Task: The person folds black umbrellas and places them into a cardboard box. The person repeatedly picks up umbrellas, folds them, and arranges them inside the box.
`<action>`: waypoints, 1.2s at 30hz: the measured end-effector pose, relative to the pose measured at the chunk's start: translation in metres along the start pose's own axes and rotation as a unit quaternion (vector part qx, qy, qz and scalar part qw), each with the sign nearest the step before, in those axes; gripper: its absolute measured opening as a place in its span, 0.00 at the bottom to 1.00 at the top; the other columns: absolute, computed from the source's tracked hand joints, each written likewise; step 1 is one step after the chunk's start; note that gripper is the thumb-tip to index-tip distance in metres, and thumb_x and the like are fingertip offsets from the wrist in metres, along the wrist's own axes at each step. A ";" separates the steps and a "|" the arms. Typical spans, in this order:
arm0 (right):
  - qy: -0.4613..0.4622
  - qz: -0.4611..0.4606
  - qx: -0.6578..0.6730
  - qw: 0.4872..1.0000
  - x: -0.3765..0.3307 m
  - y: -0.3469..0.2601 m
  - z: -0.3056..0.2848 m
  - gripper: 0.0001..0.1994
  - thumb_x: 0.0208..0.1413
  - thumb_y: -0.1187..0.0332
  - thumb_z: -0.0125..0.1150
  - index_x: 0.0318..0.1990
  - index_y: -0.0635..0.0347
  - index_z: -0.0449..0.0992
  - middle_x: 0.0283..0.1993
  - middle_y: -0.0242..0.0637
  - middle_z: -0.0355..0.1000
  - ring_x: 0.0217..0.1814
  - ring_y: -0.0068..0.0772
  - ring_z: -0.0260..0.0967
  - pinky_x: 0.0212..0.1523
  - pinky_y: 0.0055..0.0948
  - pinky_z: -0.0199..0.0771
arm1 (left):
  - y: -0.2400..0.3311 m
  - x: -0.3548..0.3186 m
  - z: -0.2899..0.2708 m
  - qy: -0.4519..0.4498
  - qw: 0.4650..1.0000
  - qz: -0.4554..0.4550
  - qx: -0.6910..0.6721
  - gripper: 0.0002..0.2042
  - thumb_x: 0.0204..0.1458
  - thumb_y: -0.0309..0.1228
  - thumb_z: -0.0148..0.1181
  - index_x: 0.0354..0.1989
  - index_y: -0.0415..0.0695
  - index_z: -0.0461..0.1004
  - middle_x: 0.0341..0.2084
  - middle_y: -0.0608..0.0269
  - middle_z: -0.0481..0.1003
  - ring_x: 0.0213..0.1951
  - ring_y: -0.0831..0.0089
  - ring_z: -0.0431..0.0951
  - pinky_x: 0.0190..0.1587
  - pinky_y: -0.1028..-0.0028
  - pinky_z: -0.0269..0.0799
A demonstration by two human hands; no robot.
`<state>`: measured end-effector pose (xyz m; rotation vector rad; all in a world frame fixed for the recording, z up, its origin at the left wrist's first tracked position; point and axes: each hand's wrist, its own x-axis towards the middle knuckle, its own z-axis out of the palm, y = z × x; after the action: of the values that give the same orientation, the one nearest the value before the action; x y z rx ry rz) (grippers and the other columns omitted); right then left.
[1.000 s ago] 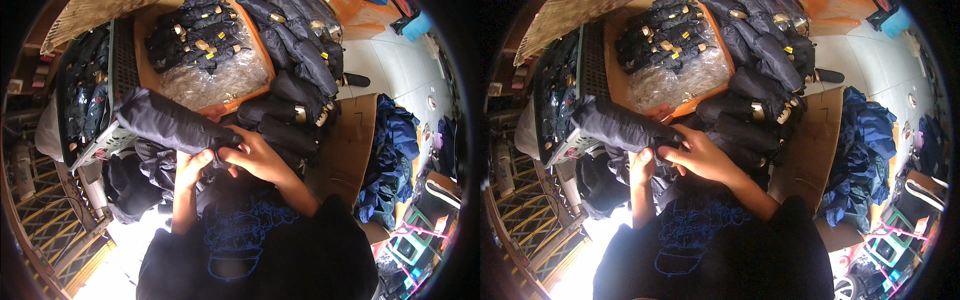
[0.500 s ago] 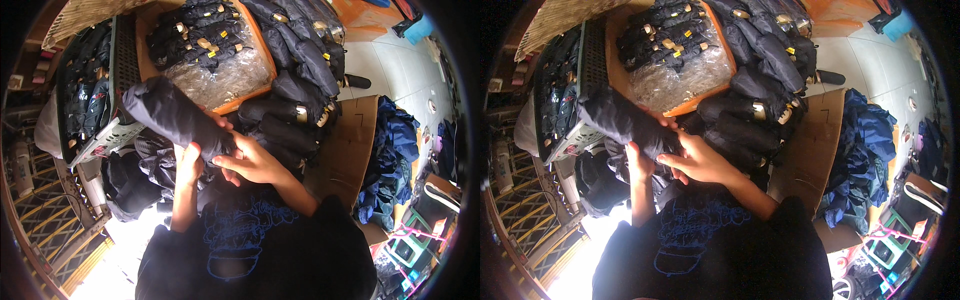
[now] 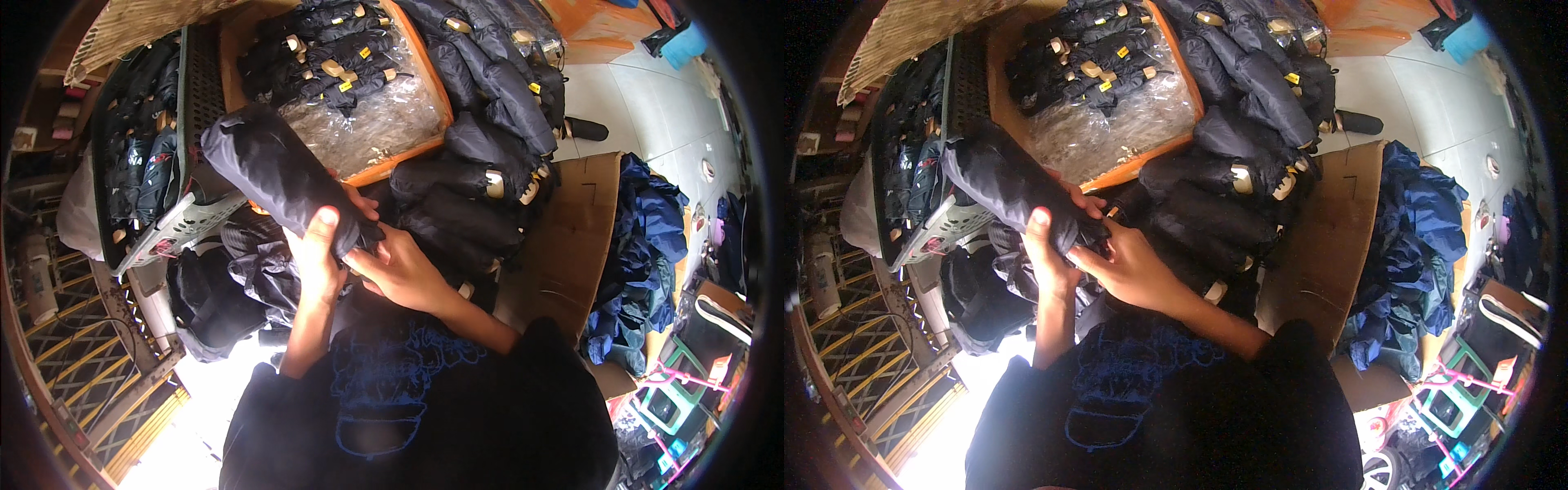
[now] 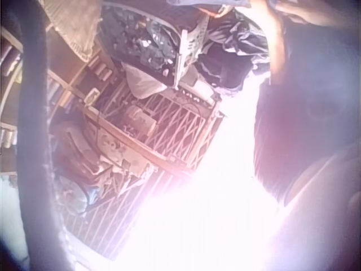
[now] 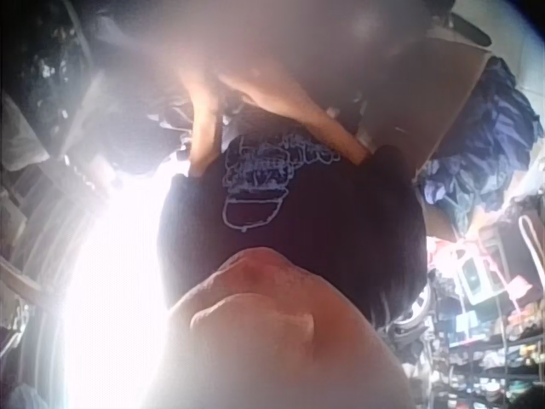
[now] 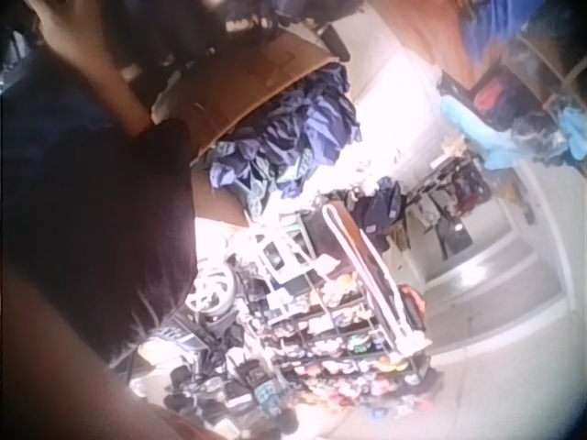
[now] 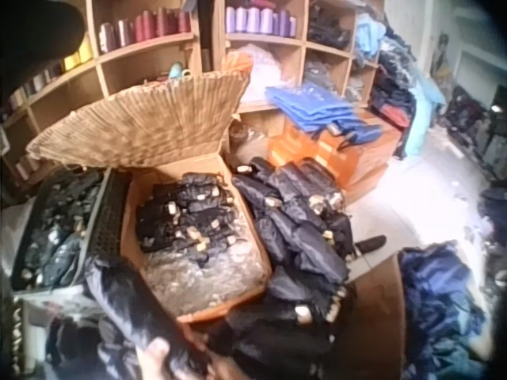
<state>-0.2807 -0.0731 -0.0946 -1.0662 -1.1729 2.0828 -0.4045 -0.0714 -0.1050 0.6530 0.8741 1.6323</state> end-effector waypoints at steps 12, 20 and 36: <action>0.046 -0.080 0.023 0.995 0.003 0.009 0.005 0.18 0.53 0.70 0.62 0.47 0.72 0.66 0.36 0.44 0.73 0.41 0.26 0.72 0.39 0.28 0.73 | 0.003 -0.011 0.003 -0.043 0.994 -0.024 0.101 0.27 0.46 0.42 0.63 0.45 0.30 0.67 0.38 0.45 0.75 0.43 0.59 0.77 0.50 0.60 0.70; 0.138 -0.221 -0.109 0.959 0.014 0.028 0.015 0.20 0.47 0.71 0.64 0.46 0.69 0.65 0.34 0.53 0.73 0.40 0.46 0.77 0.37 0.35 0.74 | 0.004 -0.013 0.004 0.120 0.983 0.016 0.136 0.23 0.47 0.37 0.64 0.45 0.33 0.67 0.37 0.49 0.75 0.38 0.62 0.77 0.43 0.67 0.74; -0.038 -0.160 -0.296 0.941 0.012 -0.007 -0.083 0.37 0.41 0.57 0.74 0.53 0.68 0.60 0.37 0.47 0.74 0.41 0.32 0.73 0.44 0.34 0.71 | -0.019 -0.014 -0.039 -0.158 0.928 0.018 0.336 0.25 0.64 0.41 0.42 0.60 0.31 0.60 0.61 0.44 0.59 0.64 0.56 0.58 0.65 0.65 0.50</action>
<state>-0.2186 -0.0222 -0.1189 -0.9560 -1.9429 1.5621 -0.4211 -0.0911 -0.1428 1.3724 1.1846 1.1858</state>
